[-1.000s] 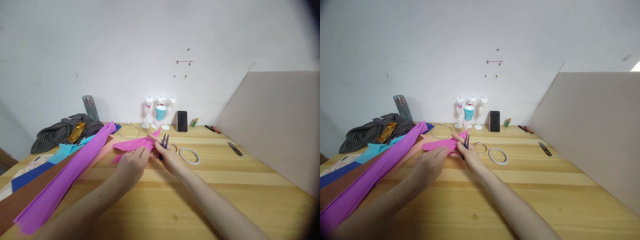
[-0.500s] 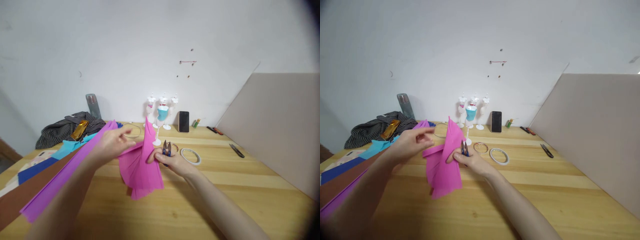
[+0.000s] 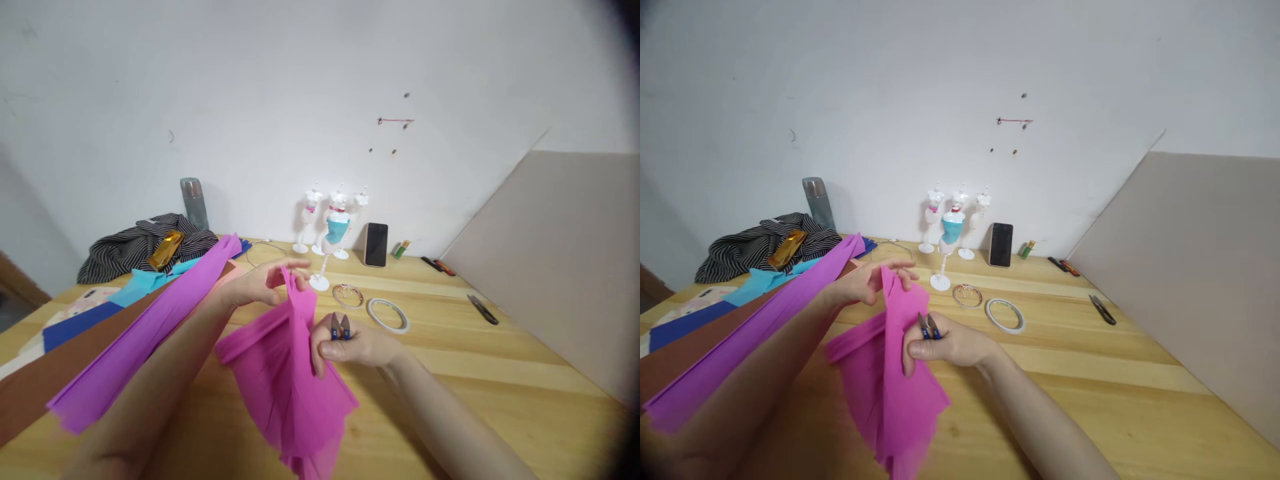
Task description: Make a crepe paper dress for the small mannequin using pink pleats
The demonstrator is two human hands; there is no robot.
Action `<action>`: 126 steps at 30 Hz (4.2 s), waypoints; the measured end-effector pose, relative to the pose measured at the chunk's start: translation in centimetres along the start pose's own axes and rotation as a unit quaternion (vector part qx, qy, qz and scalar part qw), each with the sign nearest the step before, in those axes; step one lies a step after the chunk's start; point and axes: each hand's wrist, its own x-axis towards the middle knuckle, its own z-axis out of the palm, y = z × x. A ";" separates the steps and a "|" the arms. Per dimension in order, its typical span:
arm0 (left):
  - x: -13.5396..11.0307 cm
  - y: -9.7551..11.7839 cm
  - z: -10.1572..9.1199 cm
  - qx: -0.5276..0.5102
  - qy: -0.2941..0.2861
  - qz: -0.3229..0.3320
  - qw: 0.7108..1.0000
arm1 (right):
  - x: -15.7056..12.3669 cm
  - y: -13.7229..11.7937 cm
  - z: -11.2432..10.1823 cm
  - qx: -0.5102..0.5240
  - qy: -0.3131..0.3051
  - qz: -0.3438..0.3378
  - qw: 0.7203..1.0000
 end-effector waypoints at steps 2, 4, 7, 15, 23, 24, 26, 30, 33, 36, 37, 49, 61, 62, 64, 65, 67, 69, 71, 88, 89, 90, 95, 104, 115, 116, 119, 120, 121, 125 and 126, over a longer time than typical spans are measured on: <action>-0.2 -0.3 -0.5 0.015 0.009 -0.041 0.999 | -0.3 -0.3 -0.4 -0.030 0.020 0.002 0.999; -0.6 0.1 -1.0 0.035 0.052 -0.066 0.996 | -0.7 -0.6 -1.1 -0.080 0.063 0.005 0.995; -1.2 1.9 -1.6 0.051 0.157 -0.054 0.985 | -1.3 -0.6 -2.2 -0.149 0.170 0.014 0.974; -2.4 4.7 -2.4 0.119 0.293 -0.047 0.948 | -1.8 1.3 -4.1 -0.089 0.390 0.048 0.915; -2.2 3.0 -2.6 0.091 0.346 -0.012 0.934 | -1.0 1.4 -4.0 -0.265 0.453 0.005 0.851; -2.3 3.0 -2.6 0.074 0.345 -0.010 0.936 | -0.9 1.7 -4.1 -0.276 0.461 0.002 0.844; -2.4 3.0 -2.6 0.044 0.346 -0.005 0.937 | -0.8 2.3 -4.5 -0.281 0.472 -0.002 0.836; -2.5 3.4 -2.3 -0.002 0.362 -0.003 0.932 | -0.6 3.0 -4.8 -0.239 0.506 -0.010 0.829; -2.6 3.7 -2.1 -0.020 0.364 0.002 0.931 | -0.5 2.7 -4.6 -0.189 0.543 -0.024 0.818; -2.6 3.9 -2.3 -0.016 0.370 0.009 0.929 | -0.5 1.9 -3.9 -0.142 0.564 -0.011 0.813; -2.7 4.0 -2.4 -0.012 0.371 0.010 0.928 | -0.5 1.6 -3.7 -0.122 0.560 0.001 0.819; -2.6 4.4 -2.7 0.088 0.384 0.012 0.919 | 0.2 1.5 -3.0 0.071 0.552 -0.019 0.830; -2.5 6.0 -1.9 0.229 0.347 -0.037 0.909 | -1.2 -0.1 -3.5 0.060 0.602 -0.040 0.795; -2.4 6.1 -1.8 0.238 0.347 -0.039 0.906 | -1.3 -0.1 -3.6 0.054 0.600 -0.032 0.797; -2.4 6.3 -1.8 0.244 0.343 -0.045 0.906 | -1.4 -0.2 -3.6 0.048 0.596 -0.023 0.801; -2.4 6.4 -1.8 0.244 0.336 -0.053 0.908 | -1.4 -0.2 -3.6 0.047 0.595 -0.021 0.802; -2.5 6.4 -1.9 0.242 0.316 -0.073 0.915 | -1.3 -0.1 -3.6 0.047 0.594 -0.018 0.803; -2.7 6.3 -2.0 0.235 0.293 -0.093 0.922 | -1.2 0.0 -3.7 0.044 0.598 -0.016 0.800; -2.9 5.9 -2.2 0.214 0.277 -0.111 0.930 | -1.1 0.1 -3.7 0.041 0.601 -0.013 0.798; -1.5 3.1 -1.0 0.107 0.365 -0.058 0.923 | -2.0 0.8 -4.2 -0.139 0.590 -0.035 0.795; -1.6 3.2 -0.9 0.105 0.369 -0.051 0.922 | -1.9 0.5 -4.1 -0.133 0.587 -0.030 0.798; -1.6 3.3 -0.9 0.102 0.373 -0.047 0.921 | -1.9 0.3 -4.0 -0.127 0.584 -0.026 0.802; -1.9 3.6 -1.4 0.144 0.372 -0.059 0.915 | -1.8 -0.4 -3.6 -0.113 0.563 -0.023 0.819; -2.8 4.1 -3.1 0.333 0.227 -0.108 0.909 | -1.6 -0.4 -3.6 -0.113 0.532 -0.004 0.839; -0.6 4.3 2.8 0.453 0.260 0.046 0.852 | -0.3 -0.8 -1.3 -0.106 0.491 0.014 0.864; -0.7 4.0 3.0 0.429 0.282 0.018 0.858 | -0.2 -0.7 -1.1 -0.102 0.497 0.011 0.861; -0.7 2.7 3.1 0.286 0.239 -0.104 0.922 | 0.5 -0.1 -0.5 -0.090 0.500 0.001 0.862; -0.7 2.3 3.1 0.234 0.208 -0.144 0.939 | 0.7 0.1 -0.2 -0.086 0.495 -0.003 0.865; -0.6 2.0 3.2 0.191 0.191 -0.177 0.946 | 0.9 0.4 0.0 -0.085 0.488 -0.008 0.869; 0.2 1.2 3.9 0.082 0.216 -0.249 0.940 | 1.6 1.5 1.2 -0.107 0.448 -0.041 0.887; 0.4 1.1 4.1 0.064 0.221 -0.259 0.938 | 1.8 1.7 1.5 -0.117 0.428 -0.047 0.895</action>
